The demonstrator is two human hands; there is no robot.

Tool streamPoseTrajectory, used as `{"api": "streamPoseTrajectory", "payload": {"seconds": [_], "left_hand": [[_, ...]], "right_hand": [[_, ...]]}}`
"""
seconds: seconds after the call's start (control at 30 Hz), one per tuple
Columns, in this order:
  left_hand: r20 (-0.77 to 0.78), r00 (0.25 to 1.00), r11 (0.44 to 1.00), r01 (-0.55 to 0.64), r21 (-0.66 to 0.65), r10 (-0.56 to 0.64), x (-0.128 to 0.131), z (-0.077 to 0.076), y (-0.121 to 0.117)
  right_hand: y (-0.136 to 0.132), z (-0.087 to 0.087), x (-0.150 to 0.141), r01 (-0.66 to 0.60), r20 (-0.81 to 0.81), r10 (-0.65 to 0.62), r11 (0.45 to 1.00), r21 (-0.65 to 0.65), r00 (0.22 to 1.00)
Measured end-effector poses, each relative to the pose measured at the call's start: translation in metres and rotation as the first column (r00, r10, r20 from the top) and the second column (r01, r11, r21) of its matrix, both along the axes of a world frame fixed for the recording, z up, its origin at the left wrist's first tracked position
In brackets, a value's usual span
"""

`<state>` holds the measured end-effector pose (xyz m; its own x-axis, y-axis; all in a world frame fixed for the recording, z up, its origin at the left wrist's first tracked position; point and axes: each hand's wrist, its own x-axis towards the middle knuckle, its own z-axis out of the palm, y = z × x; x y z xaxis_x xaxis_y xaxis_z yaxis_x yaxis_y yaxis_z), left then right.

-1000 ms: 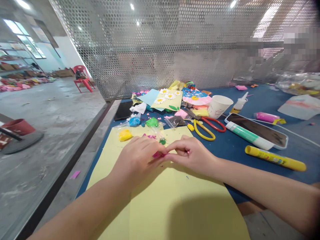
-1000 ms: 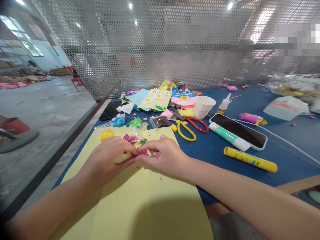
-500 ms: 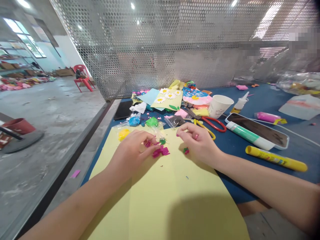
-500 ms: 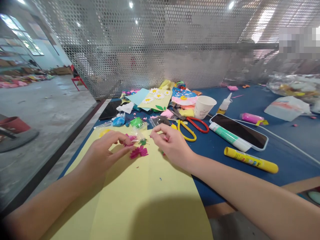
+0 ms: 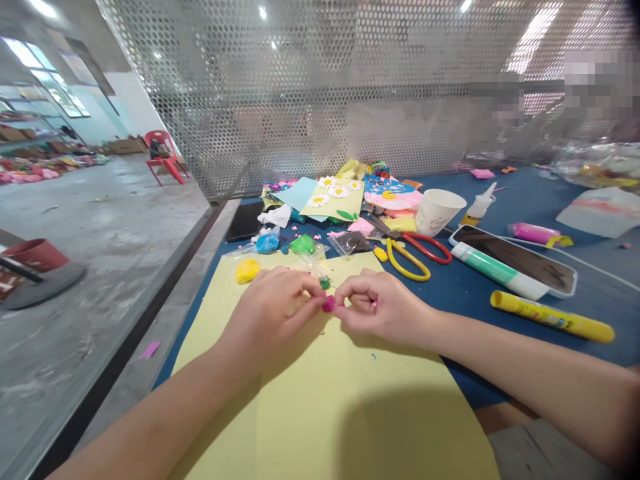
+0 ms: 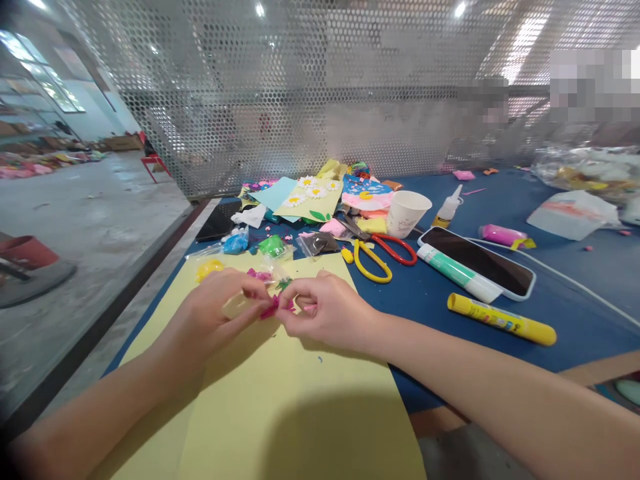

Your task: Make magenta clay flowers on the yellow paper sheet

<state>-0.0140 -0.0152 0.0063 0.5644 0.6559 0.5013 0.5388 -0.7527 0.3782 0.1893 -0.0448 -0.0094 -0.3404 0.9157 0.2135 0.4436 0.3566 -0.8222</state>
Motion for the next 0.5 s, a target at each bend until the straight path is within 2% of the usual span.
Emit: {"api": "streamPoseTrajectory", "payload": {"seconds": [0.1,0.13,0.23,0.33,0.5], "left_hand": [[0.029,0.979,0.979,-0.203,-0.034,0.204,-0.007,0.002,0.009],[0.019,0.973,0.973,-0.229,-0.026,0.23,-0.009,0.001,0.012],[-0.009,0.971,0.971,-0.238,-0.019,0.237,-0.015,-0.002,0.022],[-0.044,0.973,0.974,-0.226,-0.013,0.226,-0.017,-0.004,0.025],[-0.13,0.933,0.938,-0.343,-0.046,0.335,-0.017,0.001,0.026]], "right_hand": [[0.0,0.001,0.003,0.014,-0.059,-0.015,1.0,-0.022,0.998],[0.0,0.001,0.004,0.035,-0.086,-0.038,0.999,-0.036,0.996],[0.002,0.003,0.007,0.07,-0.146,-0.078,0.996,-0.061,0.986],[0.005,0.002,0.009,0.072,-0.127,-0.072,0.997,-0.009,0.989],[0.008,-0.001,0.014,0.12,-0.108,-0.111,0.99,0.072,0.988]]}}
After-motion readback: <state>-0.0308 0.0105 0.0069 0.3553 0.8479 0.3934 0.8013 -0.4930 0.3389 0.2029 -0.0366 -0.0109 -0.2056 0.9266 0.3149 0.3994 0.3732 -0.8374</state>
